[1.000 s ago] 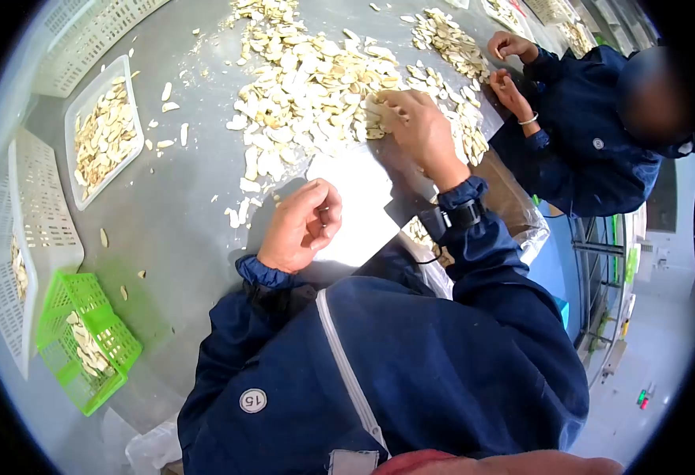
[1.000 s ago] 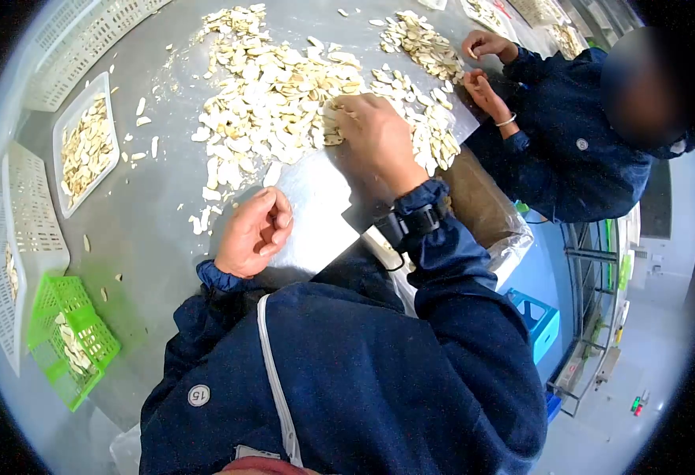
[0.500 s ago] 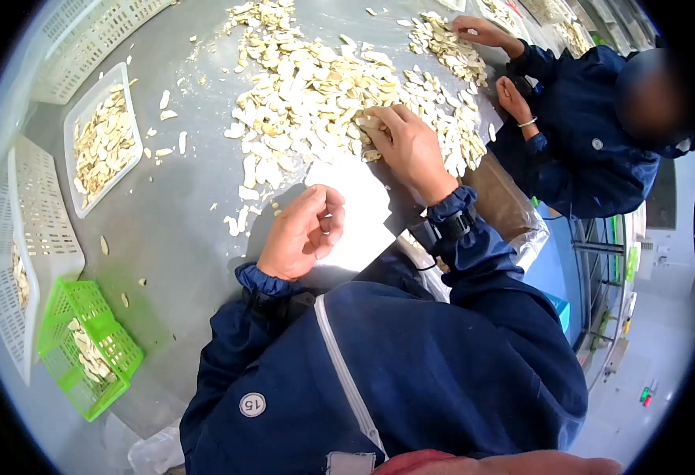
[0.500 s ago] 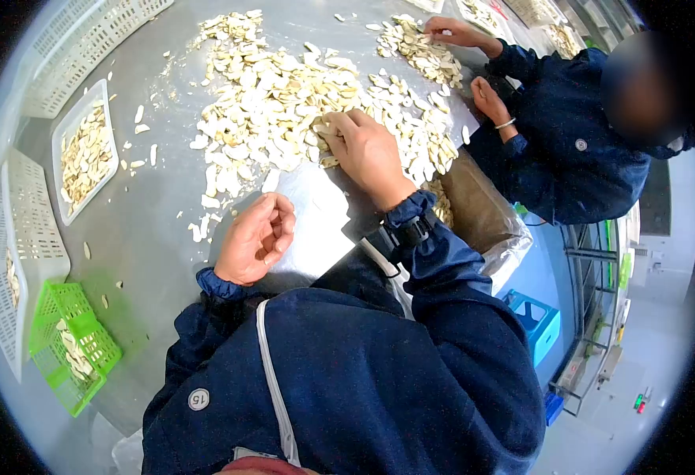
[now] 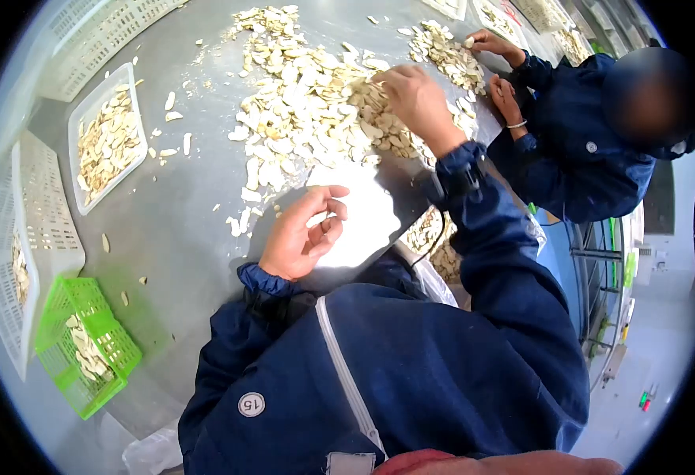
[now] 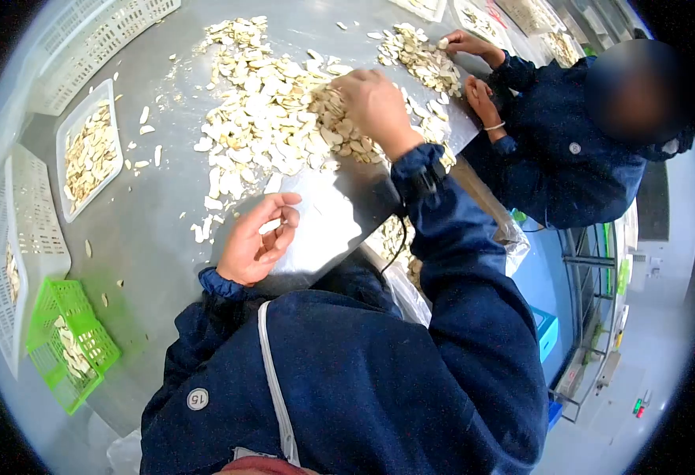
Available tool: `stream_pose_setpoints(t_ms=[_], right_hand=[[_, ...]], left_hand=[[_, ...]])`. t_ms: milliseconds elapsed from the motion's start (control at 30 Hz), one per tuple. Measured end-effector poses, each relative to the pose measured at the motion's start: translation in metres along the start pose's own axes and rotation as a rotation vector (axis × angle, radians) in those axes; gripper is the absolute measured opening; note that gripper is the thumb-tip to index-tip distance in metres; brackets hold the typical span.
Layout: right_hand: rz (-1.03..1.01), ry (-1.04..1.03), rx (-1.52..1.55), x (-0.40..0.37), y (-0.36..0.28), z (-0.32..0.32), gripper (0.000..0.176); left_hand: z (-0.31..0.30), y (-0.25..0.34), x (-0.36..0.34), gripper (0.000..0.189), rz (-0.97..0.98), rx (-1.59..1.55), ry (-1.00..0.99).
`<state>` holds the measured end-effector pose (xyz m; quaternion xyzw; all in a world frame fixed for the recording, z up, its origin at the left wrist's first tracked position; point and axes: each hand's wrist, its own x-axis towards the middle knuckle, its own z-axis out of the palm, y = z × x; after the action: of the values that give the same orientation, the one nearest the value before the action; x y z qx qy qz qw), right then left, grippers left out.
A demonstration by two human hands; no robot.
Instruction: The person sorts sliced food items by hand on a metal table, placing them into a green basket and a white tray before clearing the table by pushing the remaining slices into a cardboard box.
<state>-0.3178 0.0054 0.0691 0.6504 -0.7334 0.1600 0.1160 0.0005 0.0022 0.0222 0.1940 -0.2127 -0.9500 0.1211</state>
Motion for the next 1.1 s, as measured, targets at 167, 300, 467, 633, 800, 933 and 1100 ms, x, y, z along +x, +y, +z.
stream_pose_setpoints(t_ms=[167,300,467,633,800,933,1100], right_hand=[[-0.027,-0.079,-0.185,0.016,0.029,0.012,0.021],[0.009,-0.201,-0.186,0.016,0.028,0.006,0.022],[0.023,-0.285,-0.129,0.026,0.028,0.005,0.025],[0.023,-0.279,-0.229,0.047,0.042,0.012,0.025],[0.137,-0.546,0.269,0.091,-0.043,-0.005,0.034],[-0.141,-0.724,0.384,0.141,-0.162,-0.016,0.037],[-0.306,-0.356,0.853,0.151,-0.208,0.006,0.048]], left_hand=[[-0.003,0.002,-0.002,0.032,0.018,0.015,-0.074],[0.003,0.006,-0.003,0.031,0.008,0.017,-0.055],[0.001,0.002,-0.002,0.030,0.018,-0.021,-0.086],[-0.007,-0.003,0.004,0.031,0.019,-0.020,-0.145],[-0.011,-0.006,0.007,0.033,0.018,-0.010,-0.193],[-0.006,-0.004,0.007,0.032,0.014,0.074,-0.100],[-0.007,0.000,0.003,0.031,-0.067,0.130,-0.036]])
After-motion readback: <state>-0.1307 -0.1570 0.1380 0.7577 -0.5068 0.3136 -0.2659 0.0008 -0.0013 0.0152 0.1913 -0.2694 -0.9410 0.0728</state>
